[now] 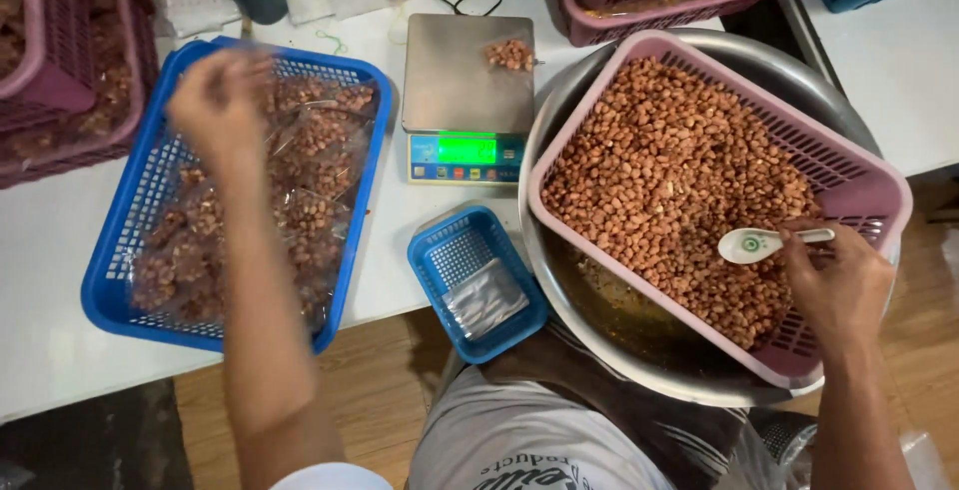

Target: The person scoops peanuts from a pink basket into small plastic bags using a spoon, weighs each bag on a digital scale, and places the filled bags into a blue basket. The process is repeated continuously throughout the clip.

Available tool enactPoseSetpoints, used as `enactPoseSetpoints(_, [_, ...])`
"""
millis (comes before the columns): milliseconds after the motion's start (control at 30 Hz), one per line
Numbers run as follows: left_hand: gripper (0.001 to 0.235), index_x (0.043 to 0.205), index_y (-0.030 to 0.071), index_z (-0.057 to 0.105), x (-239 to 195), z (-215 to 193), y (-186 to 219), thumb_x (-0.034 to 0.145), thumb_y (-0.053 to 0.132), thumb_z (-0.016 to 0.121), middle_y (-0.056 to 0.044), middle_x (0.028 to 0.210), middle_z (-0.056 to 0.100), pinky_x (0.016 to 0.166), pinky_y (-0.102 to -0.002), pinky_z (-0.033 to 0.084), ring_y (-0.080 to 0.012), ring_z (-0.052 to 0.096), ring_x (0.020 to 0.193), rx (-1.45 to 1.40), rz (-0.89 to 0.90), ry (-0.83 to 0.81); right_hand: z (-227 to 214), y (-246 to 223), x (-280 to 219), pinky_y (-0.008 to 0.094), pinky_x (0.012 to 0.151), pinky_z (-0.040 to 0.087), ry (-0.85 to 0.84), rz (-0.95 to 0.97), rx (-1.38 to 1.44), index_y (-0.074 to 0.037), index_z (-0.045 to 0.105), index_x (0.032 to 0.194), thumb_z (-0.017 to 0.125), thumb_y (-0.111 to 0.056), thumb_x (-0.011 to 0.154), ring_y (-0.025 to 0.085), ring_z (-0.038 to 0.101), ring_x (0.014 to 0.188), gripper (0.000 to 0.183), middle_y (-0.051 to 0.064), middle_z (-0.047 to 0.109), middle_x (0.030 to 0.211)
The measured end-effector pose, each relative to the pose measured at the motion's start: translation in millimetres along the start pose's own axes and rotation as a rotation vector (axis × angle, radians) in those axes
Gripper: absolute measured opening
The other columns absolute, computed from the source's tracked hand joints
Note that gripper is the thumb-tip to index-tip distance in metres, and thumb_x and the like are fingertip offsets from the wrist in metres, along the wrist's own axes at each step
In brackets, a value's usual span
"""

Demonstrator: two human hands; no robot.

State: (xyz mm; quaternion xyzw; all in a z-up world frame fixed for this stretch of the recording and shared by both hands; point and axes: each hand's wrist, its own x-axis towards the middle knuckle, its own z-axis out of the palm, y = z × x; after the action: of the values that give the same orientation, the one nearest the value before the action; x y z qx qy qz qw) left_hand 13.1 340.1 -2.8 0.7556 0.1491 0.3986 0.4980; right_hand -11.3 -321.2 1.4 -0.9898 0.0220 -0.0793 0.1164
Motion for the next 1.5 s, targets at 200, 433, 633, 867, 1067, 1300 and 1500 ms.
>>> enactPoseSetpoints(200, [0.031, 0.107, 0.000, 0.074, -70, -59, -65, 0.096, 0.026, 0.061, -0.030, 0.110, 0.074, 0.113, -0.071, 0.018, -0.0506, 0.066, 0.114, 1.192, -0.354, -0.335, 23, 28, 3, 0.033, 0.080, 0.055, 0.130, -0.194, 0.077, -0.012, 0.081, 0.111, 0.077, -0.016, 0.111, 0.019, 0.072, 0.089, 0.006, 0.004, 0.078, 0.110])
enactPoseSetpoints(433, [0.029, 0.121, 0.009, 0.062, -238, 52, 3, 0.097, 0.024, 0.060, -0.008, 0.105, 0.064, 0.078, -0.037, 0.054, -0.0243, 0.065, 0.093, 1.353, 0.568, -0.584, 29, 31, 37, 0.045, 0.080, 0.048, 0.261, -0.263, 0.040, -0.008, 0.074, 0.102, 0.074, -0.013, 0.105, 0.033, 0.067, 0.087, 0.006, 0.012, 0.071, 0.094])
enactPoseSetpoints(633, [0.047, 0.108, 0.013, 0.075, -271, 91, -25, 0.082, 0.053, 0.074, -0.013, 0.125, 0.069, 0.093, -0.053, 0.057, -0.0389, 0.066, 0.117, 0.996, -0.079, -1.150, 50, 1, 43, 0.044, 0.076, 0.053, 0.421, -0.335, 0.051, -0.005, 0.067, 0.090, 0.075, -0.002, 0.092, 0.039, 0.068, 0.082, 0.009, 0.016, 0.063, 0.081])
enactPoseSetpoints(867, [0.032, 0.105, 0.035, 0.079, -242, 83, -2, 0.090, 0.053, 0.057, 0.001, 0.094, 0.080, 0.085, -0.045, 0.061, -0.0292, 0.078, 0.096, 1.011, -0.094, -1.234, 73, 7, 22, 0.037, 0.077, 0.055, 0.186, -0.253, 0.228, -0.012, 0.071, 0.092, 0.078, -0.012, 0.090, 0.029, 0.072, 0.081, 0.007, 0.006, 0.067, 0.080])
enactPoseSetpoints(1067, [0.021, 0.104, 0.014, 0.067, -196, 67, 107, 0.095, 0.015, 0.048, -0.015, 0.093, 0.079, 0.093, -0.055, 0.054, -0.0426, 0.072, 0.099, 0.448, -0.302, -0.966, 42, -12, 1, 0.039, 0.060, 0.061, -0.112, 0.200, 0.695, -0.002, 0.075, 0.101, 0.073, -0.004, 0.094, 0.028, 0.076, 0.070, 0.007, 0.020, 0.073, 0.086])
enactPoseSetpoints(1300, [0.021, 0.107, -0.011, 0.071, -225, 136, 129, 0.094, 0.004, 0.066, -0.021, 0.077, 0.070, 0.059, -0.034, 0.061, -0.0265, 0.072, 0.061, -0.630, -0.834, -0.952, 15, -47, -1, 0.044, 0.067, 0.068, -0.207, 0.507, 1.242, 0.007, 0.068, 0.102, 0.073, 0.001, 0.091, 0.030, 0.076, 0.077, 0.014, 0.021, 0.069, 0.088])
enactPoseSetpoints(1500, [0.024, 0.093, -0.001, 0.081, -224, 193, 169, 0.075, 0.009, 0.091, -0.011, 0.076, 0.076, 0.057, -0.030, 0.055, -0.0104, 0.060, 0.067, -0.537, -0.684, -1.085, -35, -59, 17, 0.041, 0.061, 0.069, -0.005, 0.294, 1.251, 0.004, 0.071, 0.104, 0.074, -0.003, 0.093, 0.023, 0.072, 0.075, 0.014, 0.017, 0.067, 0.088])
